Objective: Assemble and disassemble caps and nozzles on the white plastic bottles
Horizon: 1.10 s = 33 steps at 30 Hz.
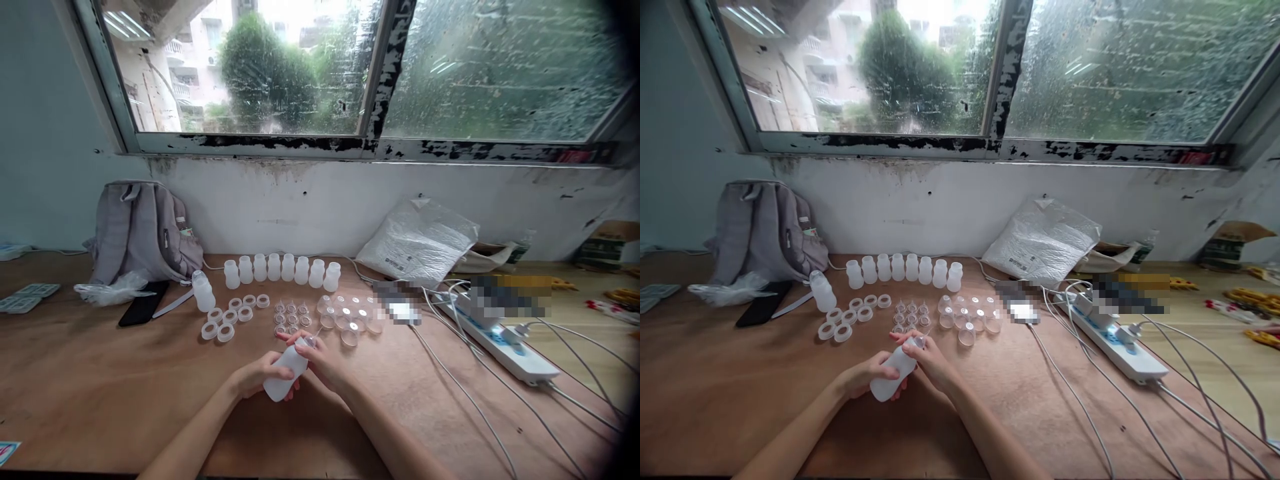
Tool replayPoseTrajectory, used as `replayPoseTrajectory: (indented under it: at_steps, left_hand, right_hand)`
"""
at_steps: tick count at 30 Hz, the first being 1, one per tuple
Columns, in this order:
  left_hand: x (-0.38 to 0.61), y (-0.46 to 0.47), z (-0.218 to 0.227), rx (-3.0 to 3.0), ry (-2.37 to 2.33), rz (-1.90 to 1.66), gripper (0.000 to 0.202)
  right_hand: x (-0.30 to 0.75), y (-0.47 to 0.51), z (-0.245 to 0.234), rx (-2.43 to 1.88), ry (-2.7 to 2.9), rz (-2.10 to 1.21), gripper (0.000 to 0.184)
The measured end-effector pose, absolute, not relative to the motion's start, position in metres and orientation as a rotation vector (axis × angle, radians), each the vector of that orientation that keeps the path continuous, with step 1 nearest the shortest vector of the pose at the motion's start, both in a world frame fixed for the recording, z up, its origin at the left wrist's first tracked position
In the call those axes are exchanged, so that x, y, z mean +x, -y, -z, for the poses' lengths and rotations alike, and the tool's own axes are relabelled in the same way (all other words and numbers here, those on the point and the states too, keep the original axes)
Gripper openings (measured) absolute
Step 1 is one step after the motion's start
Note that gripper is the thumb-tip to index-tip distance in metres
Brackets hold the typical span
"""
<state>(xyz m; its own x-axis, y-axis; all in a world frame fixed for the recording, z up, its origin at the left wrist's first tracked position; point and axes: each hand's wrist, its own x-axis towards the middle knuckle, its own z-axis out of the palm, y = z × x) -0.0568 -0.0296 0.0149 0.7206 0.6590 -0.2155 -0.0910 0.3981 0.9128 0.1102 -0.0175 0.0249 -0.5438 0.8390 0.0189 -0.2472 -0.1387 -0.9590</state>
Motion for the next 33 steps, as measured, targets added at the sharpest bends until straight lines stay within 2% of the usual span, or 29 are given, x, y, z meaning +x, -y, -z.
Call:
replayPoseTrajectory:
  at_steps: [7, 15, 18, 24, 28, 33]
  left_hand:
    - [-0.048, 0.028, -0.008, 1.309, -0.815, -0.635, 0.025]
    - [-0.042, 0.033, -0.008, 1.853, -1.068, -0.827, 0.034]
    - [-0.041, 0.031, -0.008, 1.943, -1.125, -0.911, 0.039]
    - [-0.05, 0.019, -0.003, 1.903, -1.376, -1.166, 0.043]
    - [-0.057, 0.017, 0.0, 1.933, -1.462, -1.196, 0.041]
    - [-0.058, 0.017, 0.004, 2.023, -1.465, -1.195, 0.041]
  right_hand:
    - [0.105, 0.014, -0.025, -0.767, 1.282, -1.649, 0.02]
    - [0.107, 0.006, -0.015, -0.71, 1.428, -1.496, 0.016]
    - [0.111, 0.004, -0.012, -0.824, 1.56, -1.267, 0.02]
    - [0.128, -0.015, 0.001, -1.146, 1.6, -0.642, 0.049]
    - [0.143, -0.03, 0.01, -1.379, 1.606, -0.362, 0.044]
    - [0.151, -0.033, 0.009, -1.439, 1.706, -0.259, 0.037]
